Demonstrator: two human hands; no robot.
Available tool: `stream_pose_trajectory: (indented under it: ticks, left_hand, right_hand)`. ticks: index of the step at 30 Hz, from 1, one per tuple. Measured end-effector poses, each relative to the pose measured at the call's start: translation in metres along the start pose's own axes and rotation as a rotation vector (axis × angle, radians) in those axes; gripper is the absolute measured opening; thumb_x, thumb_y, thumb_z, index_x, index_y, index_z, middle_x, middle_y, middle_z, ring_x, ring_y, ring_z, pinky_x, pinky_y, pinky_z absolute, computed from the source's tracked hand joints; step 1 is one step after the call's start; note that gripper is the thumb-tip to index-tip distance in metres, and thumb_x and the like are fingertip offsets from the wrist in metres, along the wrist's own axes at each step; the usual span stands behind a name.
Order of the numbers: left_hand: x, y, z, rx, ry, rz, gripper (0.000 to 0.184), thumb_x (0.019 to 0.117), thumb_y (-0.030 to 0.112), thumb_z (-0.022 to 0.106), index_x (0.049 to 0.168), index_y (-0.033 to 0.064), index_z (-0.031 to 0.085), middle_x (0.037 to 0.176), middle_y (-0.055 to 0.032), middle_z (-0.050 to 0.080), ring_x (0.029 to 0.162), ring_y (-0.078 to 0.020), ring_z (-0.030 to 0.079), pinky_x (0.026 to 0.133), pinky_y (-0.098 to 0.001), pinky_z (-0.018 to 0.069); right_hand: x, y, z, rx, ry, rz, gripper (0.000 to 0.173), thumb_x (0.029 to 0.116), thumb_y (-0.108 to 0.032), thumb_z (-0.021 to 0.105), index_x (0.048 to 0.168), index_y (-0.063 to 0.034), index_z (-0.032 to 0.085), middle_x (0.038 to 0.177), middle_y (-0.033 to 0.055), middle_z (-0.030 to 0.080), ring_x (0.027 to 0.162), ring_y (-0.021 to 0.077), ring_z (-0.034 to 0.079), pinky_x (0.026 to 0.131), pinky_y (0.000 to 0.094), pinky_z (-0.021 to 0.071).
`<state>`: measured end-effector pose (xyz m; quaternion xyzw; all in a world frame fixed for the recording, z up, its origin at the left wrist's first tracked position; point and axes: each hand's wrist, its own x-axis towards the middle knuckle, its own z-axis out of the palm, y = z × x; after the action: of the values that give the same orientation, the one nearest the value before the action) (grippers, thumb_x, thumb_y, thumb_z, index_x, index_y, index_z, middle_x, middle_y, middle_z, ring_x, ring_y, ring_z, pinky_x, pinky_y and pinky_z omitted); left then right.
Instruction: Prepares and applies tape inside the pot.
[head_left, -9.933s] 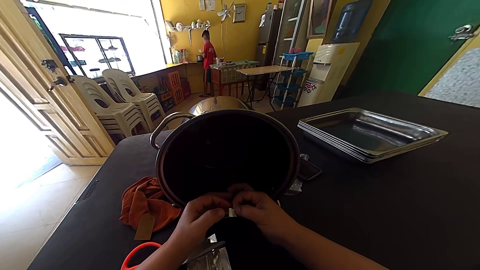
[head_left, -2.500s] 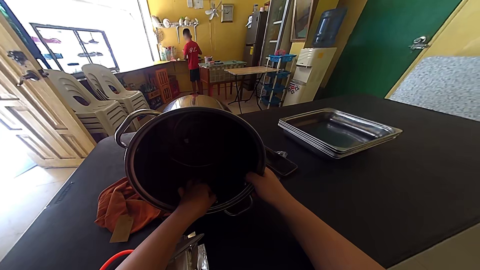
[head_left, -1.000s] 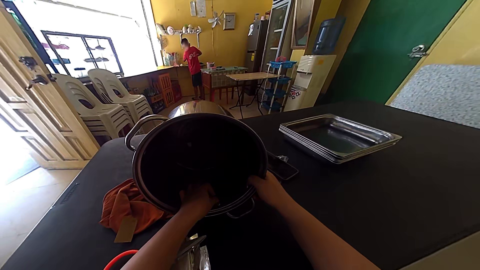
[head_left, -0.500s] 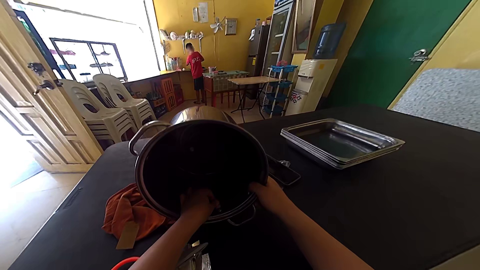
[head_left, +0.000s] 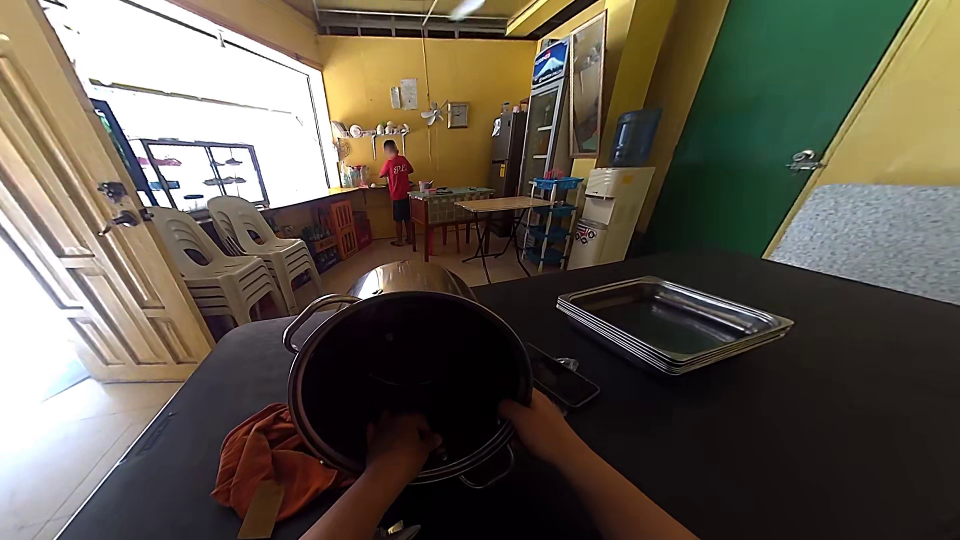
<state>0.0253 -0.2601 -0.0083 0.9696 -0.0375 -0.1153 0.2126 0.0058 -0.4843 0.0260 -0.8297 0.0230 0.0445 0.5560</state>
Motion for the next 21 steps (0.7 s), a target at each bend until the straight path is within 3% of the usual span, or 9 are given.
stream_pose_trajectory:
  ticks: [8, 12, 14, 16, 17, 19, 21]
  left_hand:
    - [-0.005, 0.012, 0.009, 0.085, 0.060, -0.011, 0.034, 0.1007, 0.046, 0.059, 0.116, 0.0184, 0.071, 0.134, 0.0020, 0.064, 0.136, -0.0244, 0.047, 0.111, -0.0549, 0.0308]
    - [-0.007, 0.010, 0.005, -0.004, 0.104, -0.010, 0.039, 0.1099, 0.038, 0.043, 0.126, 0.0118, 0.067, 0.131, -0.0071, 0.067, 0.132, -0.0267, 0.054, 0.113, -0.0537, 0.0331]
    - [-0.005, 0.005, -0.003, -0.192, 0.164, 0.007, 0.035, 0.1116, 0.026, 0.041, 0.129, 0.0073, 0.064, 0.123, -0.0114, 0.069, 0.119, -0.0250, 0.064, 0.109, -0.0477, 0.0437]
    - [-0.005, 0.000, -0.010, -0.344, 0.223, 0.005, 0.028, 0.1109, 0.022, 0.045, 0.129, 0.0077, 0.061, 0.110, -0.0103, 0.072, 0.098, -0.0212, 0.072, 0.093, -0.0411, 0.0576]
    - [-0.007, 0.001, -0.014, -0.365, 0.241, -0.011, 0.027, 0.1099, 0.026, 0.049, 0.124, 0.0079, 0.062, 0.100, -0.0103, 0.073, 0.087, -0.0212, 0.073, 0.084, -0.0411, 0.0597]
    - [-0.011, 0.003, -0.023, -0.302, 0.248, -0.030, 0.036, 0.1045, 0.041, 0.057, 0.104, 0.0060, 0.066, 0.082, -0.0101, 0.068, 0.073, -0.0222, 0.067, 0.073, -0.0426, 0.0566]
    - [-0.012, 0.003, -0.026, -0.196, 0.215, 0.012, 0.041, 0.1008, 0.046, 0.062, 0.093, 0.0059, 0.066, 0.081, -0.0097, 0.065, 0.077, -0.0244, 0.065, 0.076, -0.0473, 0.0532]
  right_hand:
    - [0.001, -0.001, -0.002, 0.021, 0.020, 0.015, 0.020, 0.1021, -0.012, 0.056, 0.121, -0.0066, 0.059, 0.076, 0.0081, 0.062, 0.053, 0.0132, 0.058, 0.051, 0.0280, 0.0515]
    - [0.000, 0.000, -0.001, 0.028, 0.021, 0.018, 0.019, 0.1026, -0.012, 0.055, 0.120, -0.0059, 0.058, 0.074, 0.0074, 0.061, 0.051, 0.0125, 0.057, 0.050, 0.0270, 0.0508]
    - [0.000, -0.002, -0.002, 0.015, 0.020, 0.018, 0.019, 0.1032, -0.013, 0.055, 0.121, -0.0059, 0.059, 0.075, 0.0079, 0.062, 0.053, 0.0132, 0.059, 0.051, 0.0276, 0.0519]
    - [-0.001, -0.003, -0.002, -0.001, 0.027, 0.023, 0.020, 0.1043, -0.014, 0.055, 0.122, -0.0052, 0.059, 0.073, 0.0093, 0.062, 0.053, 0.0147, 0.059, 0.052, 0.0286, 0.0527]
    - [-0.002, -0.002, -0.001, -0.002, 0.032, 0.023, 0.019, 0.1049, -0.014, 0.054, 0.122, -0.0049, 0.059, 0.072, 0.0100, 0.062, 0.052, 0.0152, 0.059, 0.051, 0.0288, 0.0524]
    - [-0.003, -0.002, -0.001, 0.005, 0.044, 0.006, 0.019, 0.1052, -0.013, 0.054, 0.121, -0.0043, 0.060, 0.071, 0.0114, 0.062, 0.051, 0.0160, 0.058, 0.050, 0.0296, 0.0517]
    - [-0.002, -0.001, -0.002, 0.012, 0.046, -0.011, 0.018, 0.1047, -0.014, 0.054, 0.120, -0.0045, 0.060, 0.072, 0.0108, 0.063, 0.051, 0.0158, 0.059, 0.050, 0.0298, 0.0519]
